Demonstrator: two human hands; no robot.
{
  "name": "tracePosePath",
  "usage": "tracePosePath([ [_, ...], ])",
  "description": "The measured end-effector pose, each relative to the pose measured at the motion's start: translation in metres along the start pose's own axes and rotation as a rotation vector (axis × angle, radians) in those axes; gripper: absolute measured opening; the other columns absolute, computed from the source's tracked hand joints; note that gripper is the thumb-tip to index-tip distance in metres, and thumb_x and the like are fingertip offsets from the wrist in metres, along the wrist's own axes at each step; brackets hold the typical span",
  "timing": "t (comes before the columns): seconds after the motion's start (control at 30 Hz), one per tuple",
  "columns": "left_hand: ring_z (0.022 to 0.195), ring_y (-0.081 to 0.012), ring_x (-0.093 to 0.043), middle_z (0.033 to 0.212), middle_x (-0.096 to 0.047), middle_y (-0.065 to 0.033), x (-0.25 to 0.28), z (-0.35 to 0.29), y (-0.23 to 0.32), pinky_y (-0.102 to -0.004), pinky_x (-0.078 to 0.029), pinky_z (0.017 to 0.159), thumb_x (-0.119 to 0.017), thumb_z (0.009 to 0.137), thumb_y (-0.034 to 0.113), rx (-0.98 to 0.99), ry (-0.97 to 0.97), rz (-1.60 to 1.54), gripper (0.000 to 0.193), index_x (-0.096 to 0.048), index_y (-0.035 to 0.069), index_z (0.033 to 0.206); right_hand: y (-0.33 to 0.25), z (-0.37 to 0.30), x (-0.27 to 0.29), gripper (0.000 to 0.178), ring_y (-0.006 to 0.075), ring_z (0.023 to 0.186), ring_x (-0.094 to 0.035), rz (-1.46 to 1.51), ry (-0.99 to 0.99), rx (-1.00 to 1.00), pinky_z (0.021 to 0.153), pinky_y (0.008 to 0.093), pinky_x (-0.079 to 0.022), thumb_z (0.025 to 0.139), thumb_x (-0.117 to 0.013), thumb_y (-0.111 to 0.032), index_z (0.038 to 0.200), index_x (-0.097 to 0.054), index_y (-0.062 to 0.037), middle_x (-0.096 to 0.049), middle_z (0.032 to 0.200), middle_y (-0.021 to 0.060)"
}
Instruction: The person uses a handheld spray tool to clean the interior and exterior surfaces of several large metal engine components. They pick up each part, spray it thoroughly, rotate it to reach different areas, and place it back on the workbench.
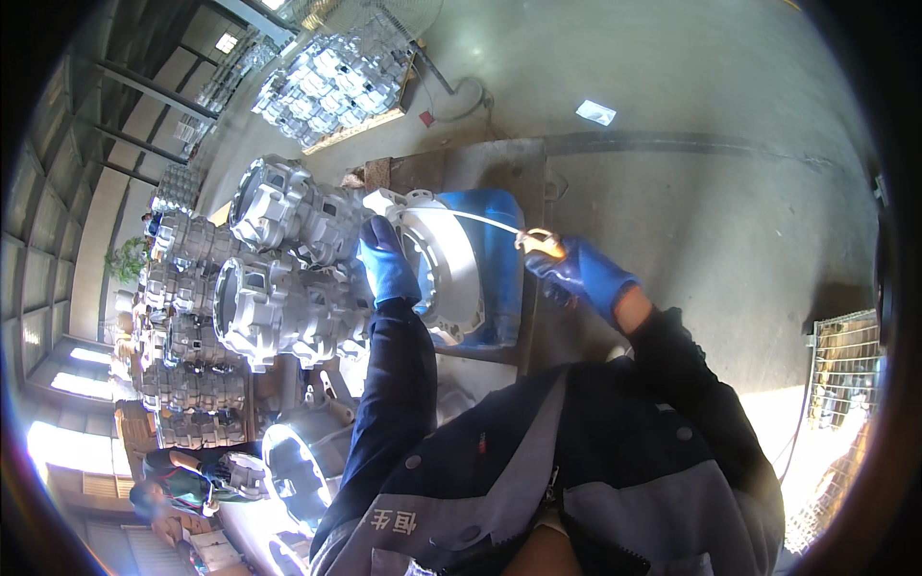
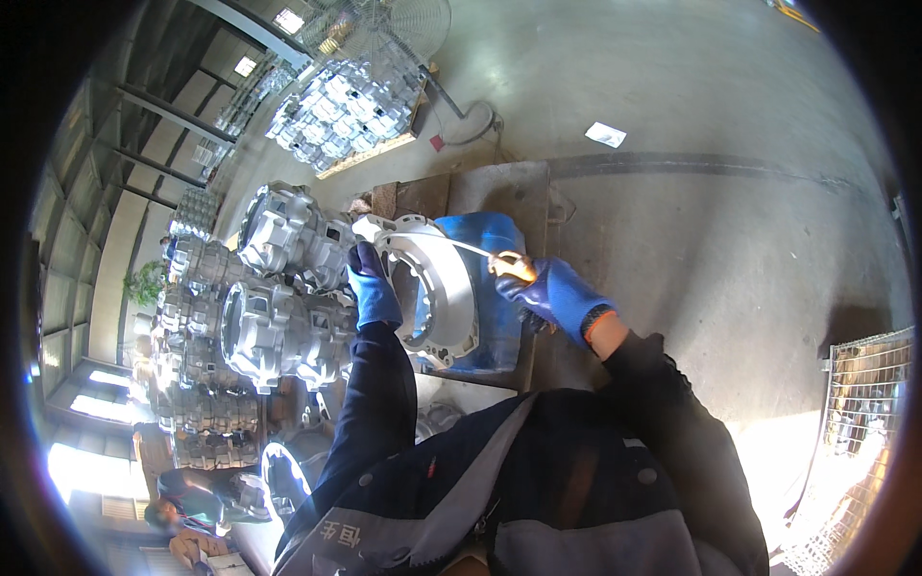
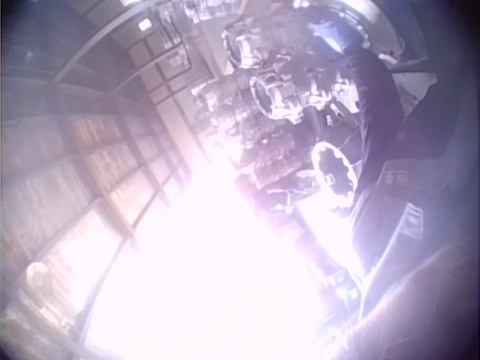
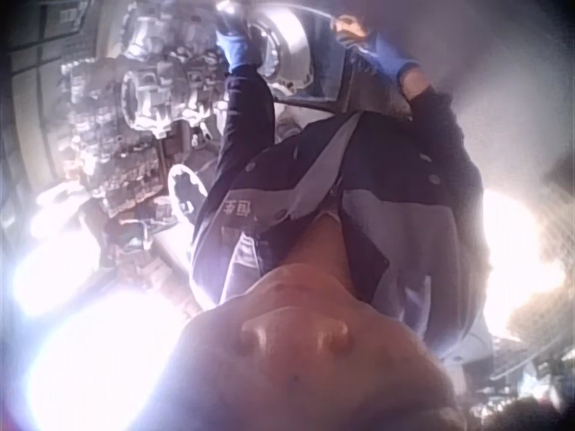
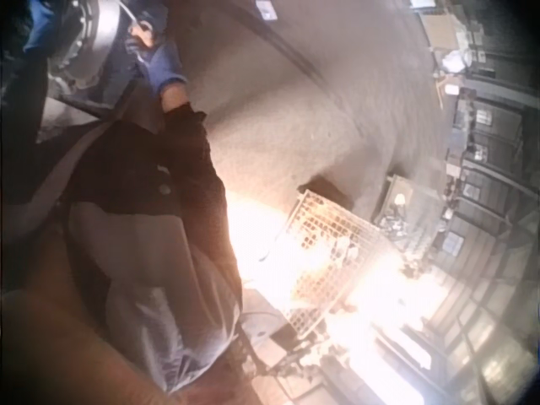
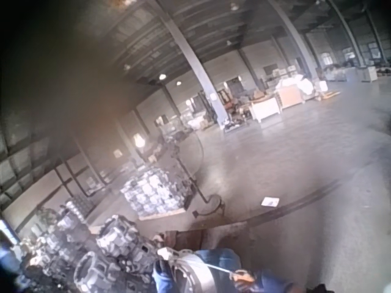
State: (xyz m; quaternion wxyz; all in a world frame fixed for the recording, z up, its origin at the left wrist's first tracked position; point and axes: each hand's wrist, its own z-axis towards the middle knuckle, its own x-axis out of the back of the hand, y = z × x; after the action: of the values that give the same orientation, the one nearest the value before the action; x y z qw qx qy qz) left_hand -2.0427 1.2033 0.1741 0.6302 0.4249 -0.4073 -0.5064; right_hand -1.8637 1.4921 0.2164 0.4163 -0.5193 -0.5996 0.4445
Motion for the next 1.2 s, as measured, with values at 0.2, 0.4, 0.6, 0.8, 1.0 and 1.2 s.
tracePosePath([
  [0.2,0.082,-0.0158,-0.052,0.092,-0.057,-0.0054,0.006,0.006,-0.014,-0.0317,-0.046,0.077,-0.049,0.103,0.031,-0.148,-0.035,0.208,0.03,-0.054,0.002,0.107,0.013,0.007,-0.01,0.031,0.0095,0.054,-0.058,0.04,0.027,0.003,0.052,0.0257,-0.047,0.095,-0.065,-0.033,0.107,-0.067,-0.004,-0.06,0.063,0.0018],
  [0.4,0.084,-0.017,-0.054,0.094,-0.058,-0.0068,0.003,0.002,-0.003,-0.0324,-0.046,0.079,-0.048,0.103,0.031,-0.041,-0.043,0.133,0.03,-0.053,0.002,0.109,0.029,0.001,-0.001,0.029,0.0081,0.053,-0.055,0.052,-0.013,0.076,0.051,0.025,-0.045,0.096,-0.064,-0.031,0.103,-0.067,-0.0037,-0.06,0.065,0.0007],
  [0.6,0.085,-0.0154,-0.054,0.094,-0.059,-0.0056,0.008,0.002,-0.001,-0.0316,-0.046,0.077,-0.048,0.104,0.032,0.037,-0.031,0.13,0.031,-0.055,0.002,0.109,0.024,0.004,-0.006,0.028,0.0084,0.053,-0.056,0.005,-0.025,0.049,0.05,0.0243,-0.045,0.097,-0.063,-0.032,0.102,-0.067,-0.0043,-0.059,0.065,0.0007],
  [0.8,0.089,-0.0164,-0.052,0.095,-0.059,-0.0069,0.014,0.013,-0.016,-0.0335,-0.043,0.085,-0.048,0.103,0.033,0.023,-0.05,0.128,0.033,-0.058,0.001,0.107,0.013,0.009,-0.001,0.033,0.0081,0.062,-0.053,0.168,-0.039,-0.087,0.059,0.027,-0.048,0.092,-0.069,-0.028,0.111,-0.066,-0.0008,-0.064,0.074,0.0009],
  [1.0,0.088,-0.0186,-0.054,0.096,-0.061,-0.0087,0.013,0.018,-0.022,-0.0352,-0.045,0.083,-0.047,0.102,0.031,0.069,-0.045,0.122,0.033,-0.06,0.001,0.105,0.026,0.014,0.002,0.034,0.0124,0.053,-0.061,0.057,-0.024,0.07,0.049,0.0264,-0.048,0.097,-0.062,-0.035,0.103,-0.065,-0.0019,-0.064,0.065,0.0042],
  [1.2,0.088,-0.0202,-0.057,0.095,-0.064,-0.0108,0.015,0.025,-0.036,-0.0361,-0.046,0.083,-0.048,0.101,0.033,-0.034,-0.013,0.235,0.036,-0.062,0.0,0.102,0.019,0.008,0.001,0.033,0.0129,0.052,-0.061,0.154,-0.071,-0.046,0.048,0.0267,-0.049,0.097,-0.061,-0.035,0.103,-0.065,-0.0035,-0.063,0.065,0.0044],
])
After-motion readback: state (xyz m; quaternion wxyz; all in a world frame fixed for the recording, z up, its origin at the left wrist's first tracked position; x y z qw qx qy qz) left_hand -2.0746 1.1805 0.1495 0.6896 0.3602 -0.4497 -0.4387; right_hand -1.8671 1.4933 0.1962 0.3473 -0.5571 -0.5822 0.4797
